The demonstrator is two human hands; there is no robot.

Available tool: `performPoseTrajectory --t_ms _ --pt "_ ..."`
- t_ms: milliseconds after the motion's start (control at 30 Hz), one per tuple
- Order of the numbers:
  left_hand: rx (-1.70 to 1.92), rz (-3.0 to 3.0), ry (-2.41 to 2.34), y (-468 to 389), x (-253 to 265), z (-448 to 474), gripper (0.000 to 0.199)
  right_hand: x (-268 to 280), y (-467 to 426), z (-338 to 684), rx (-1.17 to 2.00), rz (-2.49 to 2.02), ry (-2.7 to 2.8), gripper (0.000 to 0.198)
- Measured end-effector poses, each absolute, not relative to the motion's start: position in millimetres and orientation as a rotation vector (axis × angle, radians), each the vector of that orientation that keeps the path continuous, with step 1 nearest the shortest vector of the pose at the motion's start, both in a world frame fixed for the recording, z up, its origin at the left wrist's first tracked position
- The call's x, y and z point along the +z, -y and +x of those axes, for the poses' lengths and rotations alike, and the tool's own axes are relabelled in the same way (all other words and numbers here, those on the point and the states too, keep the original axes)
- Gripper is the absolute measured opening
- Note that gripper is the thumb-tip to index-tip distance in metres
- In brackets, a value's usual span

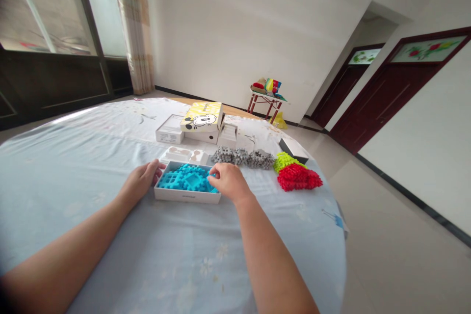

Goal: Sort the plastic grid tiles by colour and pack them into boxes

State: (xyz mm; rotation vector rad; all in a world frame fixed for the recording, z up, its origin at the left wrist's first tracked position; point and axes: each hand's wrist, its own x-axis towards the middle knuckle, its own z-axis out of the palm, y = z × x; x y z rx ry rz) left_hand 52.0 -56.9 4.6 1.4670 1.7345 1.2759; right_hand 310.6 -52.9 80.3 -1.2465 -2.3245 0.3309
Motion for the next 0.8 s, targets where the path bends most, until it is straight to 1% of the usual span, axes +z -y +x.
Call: performPoseTrajectory --t_ms 133,333,533,633,800 --pt "1.28 1.461 -1.729 58 5 52 0.054 81 51 313 0.348 -1.253 2.35 0.016" --pt "1.25 1.472 -1.742 59 7 53 0.052 77 49 312 0.212 -1.225 2.285 0.018" --pt "1.252 1.47 -1.741 59 6 52 0.052 78 49 306 0.144 -1.086 2.119 0.02" --pt "1.259 1.465 -1.748 58 5 52 0.052 80 49 308 0.189 -0.997 2.09 0.017" --pt "1.264 1.469 -1.737 58 5 51 0.053 88 48 320 0.378 -0.86 2.134 0.016"
